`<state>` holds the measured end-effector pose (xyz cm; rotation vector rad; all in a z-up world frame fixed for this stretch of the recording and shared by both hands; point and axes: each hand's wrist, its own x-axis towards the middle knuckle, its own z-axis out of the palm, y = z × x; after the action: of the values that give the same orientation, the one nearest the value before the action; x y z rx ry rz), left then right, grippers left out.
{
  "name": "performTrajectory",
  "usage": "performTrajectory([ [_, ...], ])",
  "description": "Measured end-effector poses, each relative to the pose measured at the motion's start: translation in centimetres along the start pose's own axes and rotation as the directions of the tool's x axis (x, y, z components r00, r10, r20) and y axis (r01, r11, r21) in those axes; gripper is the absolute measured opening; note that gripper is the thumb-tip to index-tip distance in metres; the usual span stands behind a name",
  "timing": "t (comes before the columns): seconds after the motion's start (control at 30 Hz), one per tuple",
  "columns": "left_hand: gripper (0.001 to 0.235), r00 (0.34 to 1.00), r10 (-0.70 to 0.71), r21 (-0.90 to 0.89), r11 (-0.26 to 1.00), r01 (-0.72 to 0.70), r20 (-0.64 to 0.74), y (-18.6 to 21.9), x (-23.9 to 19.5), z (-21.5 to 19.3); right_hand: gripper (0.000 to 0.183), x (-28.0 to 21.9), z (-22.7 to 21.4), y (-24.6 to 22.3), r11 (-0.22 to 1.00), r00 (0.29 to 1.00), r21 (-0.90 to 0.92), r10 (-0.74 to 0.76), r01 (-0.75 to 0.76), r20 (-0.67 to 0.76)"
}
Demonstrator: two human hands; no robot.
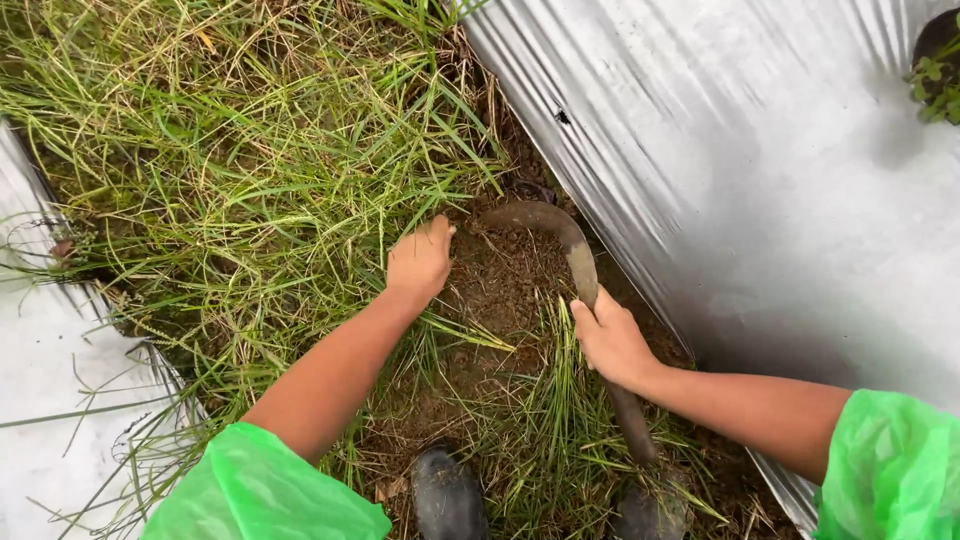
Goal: The person uses a curved sickle to cut and remove grass growing along the edge of a white plastic ground cover in a garden. They repeatedly slice the weeds at the base and pull the clumps away by hand, clearing the soil strip between the plastic sheet and the surrounding vegetation.
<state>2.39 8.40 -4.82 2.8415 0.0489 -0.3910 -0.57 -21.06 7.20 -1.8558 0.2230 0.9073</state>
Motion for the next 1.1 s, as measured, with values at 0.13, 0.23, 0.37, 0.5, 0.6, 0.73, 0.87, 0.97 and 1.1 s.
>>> performTrajectory([
  [0.13,0.031,0.951,0.188,0.250,0.960,-0.125,-0.247,-1.7,-0.5,2.1,0.032,0.8,0.5,-0.2,0.999,0.999,-0.003,-0.039,0.039,0.013],
  [0.23,0.035,0.974,0.121,0.092,0.990,-0.105,-0.192,-2.0,-0.8,2.4,0.028,1.2,1.0,-1.4,0.998,0.998,-0.004,-0.062,0.062,0.005],
  [0.37,0.033,0.989,0.021,-0.095,0.995,-0.034,-0.143,-2.1,-1.2,1.9,0.038,3.5,1.6,0.7,0.993,0.989,-0.037,-0.112,0.115,0.092],
  [0.5,0.037,0.992,-0.001,-0.060,0.998,-0.006,-0.126,-1.8,-1.6,0.9,0.045,3.3,1.9,-0.3,0.983,0.984,-0.134,-0.110,0.129,0.142],
  [0.6,0.033,0.994,0.017,-0.044,0.999,-0.022,-0.104,-2.0,-2.0,0.1,0.052,4.5,2.2,0.4,0.966,0.975,-0.196,-0.132,0.167,0.181],
  [0.73,0.034,0.997,-0.016,-0.045,0.999,0.013,-0.077,-1.9,-1.8,0.1,0.051,2.8,1.2,0.2,0.960,0.968,-0.233,-0.100,0.154,0.228],
  [0.87,0.031,0.998,-0.023,-0.103,0.995,0.017,-0.061,-2.3,-2.2,0.3,0.046,-0.3,0.0,-0.3,0.985,0.990,-0.174,0.019,0.006,0.142],
  [0.97,0.030,0.996,-0.073,-0.127,0.990,0.067,-0.044,-2.0,-2.9,0.4,0.036,-1.3,-0.2,0.3,0.995,0.996,-0.088,0.043,-0.037,0.079],
  [1.1,0.030,0.996,-0.076,-0.062,0.995,0.073,-0.042,0.0,-3.0,-2.3,0.025,-1.3,-0.4,-1.0,1.000,0.999,-0.021,-0.017,0.018,0.035],
])
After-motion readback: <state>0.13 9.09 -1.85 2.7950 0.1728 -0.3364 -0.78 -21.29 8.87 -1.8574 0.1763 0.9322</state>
